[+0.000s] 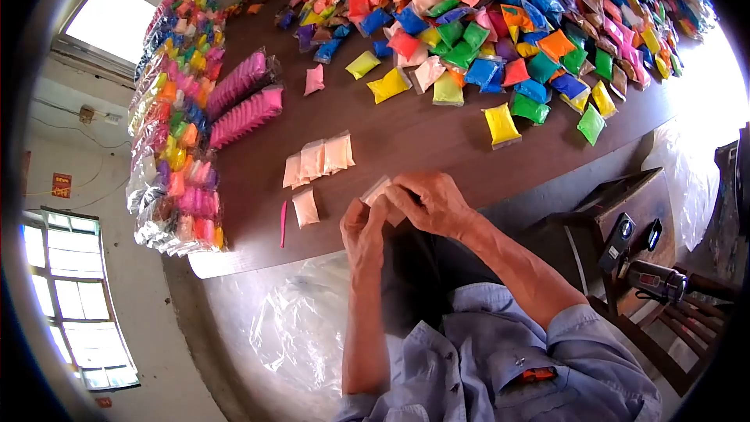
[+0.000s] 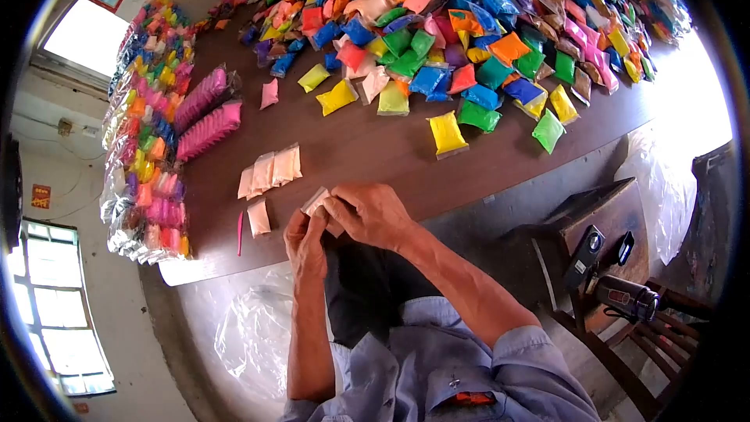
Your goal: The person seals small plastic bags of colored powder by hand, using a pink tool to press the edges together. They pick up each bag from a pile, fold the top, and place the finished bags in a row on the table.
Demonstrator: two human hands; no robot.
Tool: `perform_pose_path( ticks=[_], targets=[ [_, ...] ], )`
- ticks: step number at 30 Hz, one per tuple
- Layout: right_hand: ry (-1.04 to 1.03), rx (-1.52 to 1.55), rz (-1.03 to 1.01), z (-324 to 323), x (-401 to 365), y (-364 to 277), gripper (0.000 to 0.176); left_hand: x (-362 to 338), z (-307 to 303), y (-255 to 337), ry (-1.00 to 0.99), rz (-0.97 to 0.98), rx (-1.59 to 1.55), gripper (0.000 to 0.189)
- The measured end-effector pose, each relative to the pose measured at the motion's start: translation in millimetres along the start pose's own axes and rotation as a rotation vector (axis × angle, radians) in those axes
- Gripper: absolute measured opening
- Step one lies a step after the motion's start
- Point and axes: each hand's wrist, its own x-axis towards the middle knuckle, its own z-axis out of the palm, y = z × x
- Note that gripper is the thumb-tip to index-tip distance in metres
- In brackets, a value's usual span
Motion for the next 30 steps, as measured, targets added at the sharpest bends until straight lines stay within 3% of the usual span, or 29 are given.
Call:
perform_pose_path(
  ticks=[12,20,30],
  targets=[
    [-0.037,-0.017,0.007,-1.6,-0.4,-3.7,0.020,1.6,-0.6,0.7,0.068,-0.021,-0.083,0.011],
    [-0.040,0.137,0.168,-5.5,-0.5,-4.8,0.023,-3.5,3.3,11.2,0.054,-0.060,0.051,0.016],
    [-0.061,0.092,0.105,-4.9,-0.9,-1.3,0.019,-2.2,-2.0,5.4,0.022,-0.053,0.024,0.017]
  ],
)
